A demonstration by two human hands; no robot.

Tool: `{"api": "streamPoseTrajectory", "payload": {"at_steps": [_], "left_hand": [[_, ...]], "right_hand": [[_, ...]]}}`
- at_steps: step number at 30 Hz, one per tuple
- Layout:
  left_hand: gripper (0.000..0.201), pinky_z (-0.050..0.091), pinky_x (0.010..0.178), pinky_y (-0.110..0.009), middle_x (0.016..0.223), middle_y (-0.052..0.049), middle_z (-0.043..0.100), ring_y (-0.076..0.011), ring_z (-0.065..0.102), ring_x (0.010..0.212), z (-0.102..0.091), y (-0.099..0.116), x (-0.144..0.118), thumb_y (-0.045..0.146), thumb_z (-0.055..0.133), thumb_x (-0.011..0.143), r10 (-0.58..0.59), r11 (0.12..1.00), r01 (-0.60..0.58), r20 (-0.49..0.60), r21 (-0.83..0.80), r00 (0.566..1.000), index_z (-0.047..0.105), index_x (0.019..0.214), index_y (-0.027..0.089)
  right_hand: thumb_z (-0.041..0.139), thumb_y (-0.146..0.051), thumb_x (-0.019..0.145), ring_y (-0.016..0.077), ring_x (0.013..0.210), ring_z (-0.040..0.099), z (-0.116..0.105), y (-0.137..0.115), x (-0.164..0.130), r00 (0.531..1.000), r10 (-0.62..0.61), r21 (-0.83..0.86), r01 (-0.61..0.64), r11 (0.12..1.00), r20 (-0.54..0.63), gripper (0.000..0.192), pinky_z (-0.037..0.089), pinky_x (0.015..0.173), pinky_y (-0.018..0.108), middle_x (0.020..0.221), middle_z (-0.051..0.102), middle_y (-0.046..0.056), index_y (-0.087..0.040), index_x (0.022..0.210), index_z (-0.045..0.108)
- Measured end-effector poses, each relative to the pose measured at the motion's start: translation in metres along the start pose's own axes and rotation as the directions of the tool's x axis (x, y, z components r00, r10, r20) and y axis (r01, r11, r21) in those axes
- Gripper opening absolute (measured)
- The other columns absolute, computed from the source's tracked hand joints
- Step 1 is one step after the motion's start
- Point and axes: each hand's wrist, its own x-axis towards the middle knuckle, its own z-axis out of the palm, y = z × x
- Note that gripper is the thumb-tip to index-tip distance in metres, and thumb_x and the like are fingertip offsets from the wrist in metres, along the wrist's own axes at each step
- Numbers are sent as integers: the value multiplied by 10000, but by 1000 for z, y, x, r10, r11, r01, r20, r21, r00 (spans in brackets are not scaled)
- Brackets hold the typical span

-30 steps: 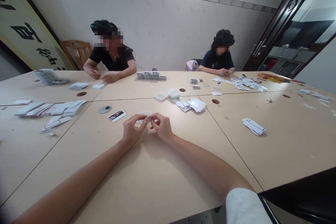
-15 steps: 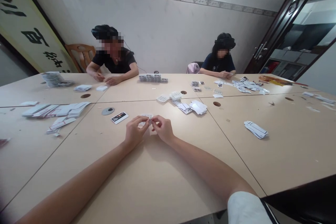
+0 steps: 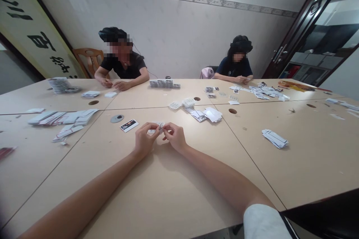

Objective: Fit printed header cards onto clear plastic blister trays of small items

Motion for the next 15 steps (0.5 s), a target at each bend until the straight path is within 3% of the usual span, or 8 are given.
{"api": "streamPoseTrajectory", "payload": {"at_steps": [11,15], "left_hand": [[261,507,721,-315,804,-18,647,-151,606,729,2,-7,5,385,610,959,-145,989,145,-38,-10,989,634,856,146],[279,505,738,-324,798,-13,631,-156,600,744,2,-7,5,405,602,967,-176,984,176,-39,-18,984,623,862,147]], "right_hand": [[692,-416,776,162,511,715,-4,1,7,986,169,96,-169,981,6,250,467,455,195,673,686,-17,-197,859,606],[698,-408,746,161,530,721,-4,1,9,976,216,128,-216,968,11,260,476,463,204,765,720,-2,-202,854,583]]}}
